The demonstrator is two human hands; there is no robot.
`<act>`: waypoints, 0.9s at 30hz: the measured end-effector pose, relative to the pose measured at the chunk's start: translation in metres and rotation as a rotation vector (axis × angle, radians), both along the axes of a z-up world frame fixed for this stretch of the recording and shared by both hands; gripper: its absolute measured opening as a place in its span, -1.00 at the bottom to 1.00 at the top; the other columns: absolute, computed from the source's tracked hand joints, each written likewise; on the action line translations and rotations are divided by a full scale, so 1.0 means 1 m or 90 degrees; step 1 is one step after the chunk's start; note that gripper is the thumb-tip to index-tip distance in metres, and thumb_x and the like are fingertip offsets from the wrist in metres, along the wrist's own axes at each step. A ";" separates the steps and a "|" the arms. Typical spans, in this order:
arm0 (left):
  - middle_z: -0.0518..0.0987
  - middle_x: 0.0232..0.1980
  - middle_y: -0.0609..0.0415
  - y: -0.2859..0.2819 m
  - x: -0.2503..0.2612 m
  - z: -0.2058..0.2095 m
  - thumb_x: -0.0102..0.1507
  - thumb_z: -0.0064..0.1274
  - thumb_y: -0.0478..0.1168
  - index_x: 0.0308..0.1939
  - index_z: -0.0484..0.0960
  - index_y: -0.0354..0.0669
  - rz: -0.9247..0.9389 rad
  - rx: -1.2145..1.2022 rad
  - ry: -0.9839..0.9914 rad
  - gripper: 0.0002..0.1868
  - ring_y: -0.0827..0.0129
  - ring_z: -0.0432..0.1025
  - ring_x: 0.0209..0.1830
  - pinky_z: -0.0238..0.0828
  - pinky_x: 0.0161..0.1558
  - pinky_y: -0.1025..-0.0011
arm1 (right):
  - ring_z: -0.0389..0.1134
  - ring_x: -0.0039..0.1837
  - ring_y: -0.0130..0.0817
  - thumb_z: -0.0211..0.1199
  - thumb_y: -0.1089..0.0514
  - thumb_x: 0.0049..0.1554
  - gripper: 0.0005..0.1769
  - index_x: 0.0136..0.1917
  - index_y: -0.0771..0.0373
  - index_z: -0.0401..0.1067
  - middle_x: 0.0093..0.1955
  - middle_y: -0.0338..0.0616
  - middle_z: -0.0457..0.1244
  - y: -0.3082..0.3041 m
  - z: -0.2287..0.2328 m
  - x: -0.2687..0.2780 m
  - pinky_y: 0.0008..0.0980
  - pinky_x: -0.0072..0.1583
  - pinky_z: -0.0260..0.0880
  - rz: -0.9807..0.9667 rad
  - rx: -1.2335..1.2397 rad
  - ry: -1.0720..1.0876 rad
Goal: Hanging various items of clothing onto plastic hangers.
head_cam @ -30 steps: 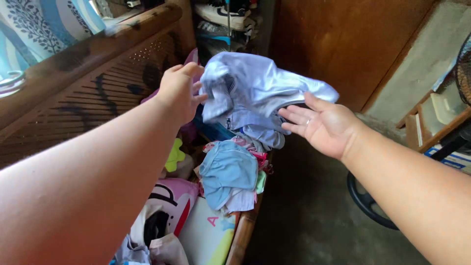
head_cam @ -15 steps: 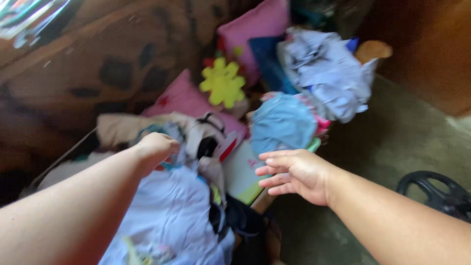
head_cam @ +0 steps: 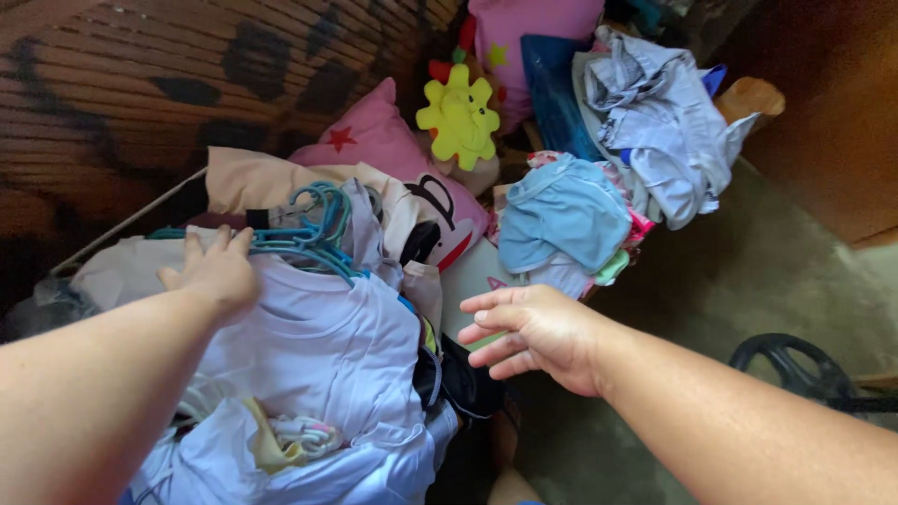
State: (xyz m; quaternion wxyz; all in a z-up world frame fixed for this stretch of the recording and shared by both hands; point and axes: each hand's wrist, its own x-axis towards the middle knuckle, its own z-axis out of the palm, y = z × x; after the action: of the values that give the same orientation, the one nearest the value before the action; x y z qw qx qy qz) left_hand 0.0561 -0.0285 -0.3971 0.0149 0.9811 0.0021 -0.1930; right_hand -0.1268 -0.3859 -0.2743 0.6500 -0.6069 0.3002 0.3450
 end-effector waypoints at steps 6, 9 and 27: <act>0.13 0.61 0.16 0.012 0.008 0.002 0.24 0.02 -0.04 0.43 0.35 0.31 -0.148 0.088 0.018 -0.37 0.11 0.03 0.60 0.00 0.34 -0.36 | 0.48 0.02 -0.24 0.16 0.07 0.14 -0.45 0.40 0.17 0.36 0.17 -0.08 0.43 0.017 0.012 -0.001 -0.22 0.03 0.49 -0.014 -0.037 0.008; 0.35 0.46 0.14 0.015 -0.007 0.023 0.22 0.13 0.20 0.21 0.59 0.29 -0.204 0.134 0.034 -0.51 0.15 0.22 0.49 0.12 0.33 -0.23 | 0.48 0.03 -0.25 0.17 0.06 0.15 -0.46 0.39 0.17 0.38 0.17 -0.08 0.43 0.034 0.017 0.005 -0.23 0.03 0.49 -0.002 -0.053 -0.001; 0.58 -0.29 0.15 0.058 -0.048 0.190 0.21 0.27 -0.05 -0.35 0.61 -0.03 -0.250 -0.391 -0.646 -0.79 0.18 0.45 -0.11 0.11 -0.04 0.12 | 0.33 0.13 -0.49 0.35 0.25 0.09 -0.57 0.25 0.19 0.47 0.12 -0.23 0.37 0.152 0.035 0.069 -0.45 0.18 0.36 0.164 -0.296 -0.616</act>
State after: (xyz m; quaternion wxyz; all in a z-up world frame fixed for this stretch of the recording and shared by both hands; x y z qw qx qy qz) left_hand 0.0078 0.0298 -0.2066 0.2597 0.8835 -0.2411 0.3062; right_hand -0.0582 -0.2336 -0.2397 0.5151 -0.8557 -0.0416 0.0281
